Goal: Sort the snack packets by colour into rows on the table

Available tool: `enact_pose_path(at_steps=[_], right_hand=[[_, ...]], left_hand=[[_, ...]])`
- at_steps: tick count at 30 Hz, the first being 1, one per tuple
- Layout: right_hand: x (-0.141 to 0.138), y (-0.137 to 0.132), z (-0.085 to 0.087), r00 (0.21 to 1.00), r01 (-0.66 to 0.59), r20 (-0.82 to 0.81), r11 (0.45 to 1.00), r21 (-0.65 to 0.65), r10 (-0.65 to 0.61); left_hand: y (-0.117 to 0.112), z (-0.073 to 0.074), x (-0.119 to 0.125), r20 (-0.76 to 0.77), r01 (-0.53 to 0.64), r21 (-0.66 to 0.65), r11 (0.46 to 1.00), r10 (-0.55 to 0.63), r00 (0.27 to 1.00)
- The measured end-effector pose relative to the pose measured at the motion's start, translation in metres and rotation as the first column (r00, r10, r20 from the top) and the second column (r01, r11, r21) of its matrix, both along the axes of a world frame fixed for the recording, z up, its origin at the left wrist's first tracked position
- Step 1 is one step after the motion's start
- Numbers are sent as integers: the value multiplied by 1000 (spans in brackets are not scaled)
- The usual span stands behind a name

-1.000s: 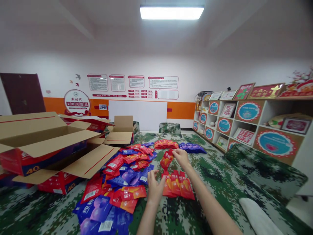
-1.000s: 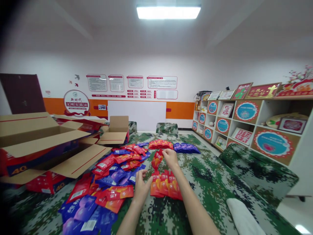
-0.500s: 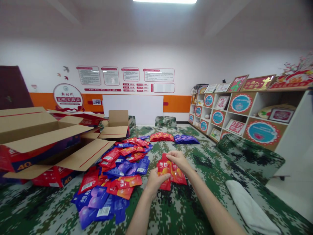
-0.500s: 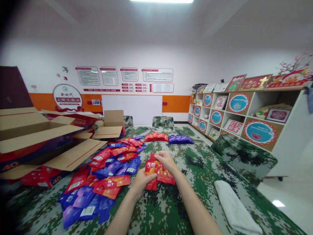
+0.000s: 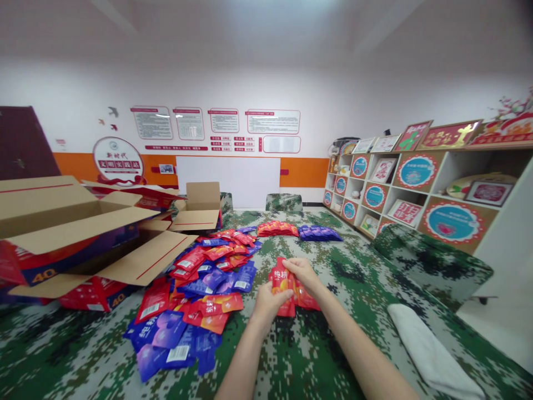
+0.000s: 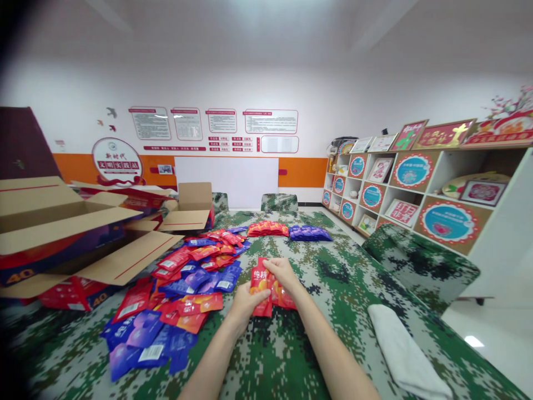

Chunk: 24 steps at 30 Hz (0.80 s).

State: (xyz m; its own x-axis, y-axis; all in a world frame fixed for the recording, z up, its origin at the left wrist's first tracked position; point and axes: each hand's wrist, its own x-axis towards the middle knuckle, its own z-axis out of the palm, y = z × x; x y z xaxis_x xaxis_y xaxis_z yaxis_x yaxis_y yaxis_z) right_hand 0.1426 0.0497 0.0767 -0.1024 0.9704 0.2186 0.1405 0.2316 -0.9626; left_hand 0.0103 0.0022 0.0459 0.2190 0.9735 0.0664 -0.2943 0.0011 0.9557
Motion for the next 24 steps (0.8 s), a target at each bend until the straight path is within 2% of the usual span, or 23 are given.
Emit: enact_pose_path(at_steps=[4,8,13,16,18,21,22,24], right_hand=[[14,4,5,995,76,-63,997,-9,-77],[20,7,3,990,104,-90,994,-17,-106],[23,10,-10,979,163,-117,986,-38,-166],[47,13,-7,954,265,-134,963,-44,-269],[72,13,-2,920,333,-195,941,-65,-339],[107,9,-1,880,367,-265,918,-149,-395],[114,7,-4,876,366,-266,913,-178,-403],[121,3,-15,880,368,-235,905,-211,-413]], left_hand=[[-9,6,0,-22,116,-83,990,-119,993],[-13,10,2,-22,158,-94,983,-161,987],[-12,3,10,-56,172,-110,979,-179,982],[-6,-3,10,-61,213,-74,974,-217,974],[0,-7,7,-57,148,-7,989,-148,987],[7,-11,2,-181,-35,189,981,70,981],[7,-11,1,-261,-52,292,955,132,956],[2,-11,3,-426,8,498,867,236,873]])
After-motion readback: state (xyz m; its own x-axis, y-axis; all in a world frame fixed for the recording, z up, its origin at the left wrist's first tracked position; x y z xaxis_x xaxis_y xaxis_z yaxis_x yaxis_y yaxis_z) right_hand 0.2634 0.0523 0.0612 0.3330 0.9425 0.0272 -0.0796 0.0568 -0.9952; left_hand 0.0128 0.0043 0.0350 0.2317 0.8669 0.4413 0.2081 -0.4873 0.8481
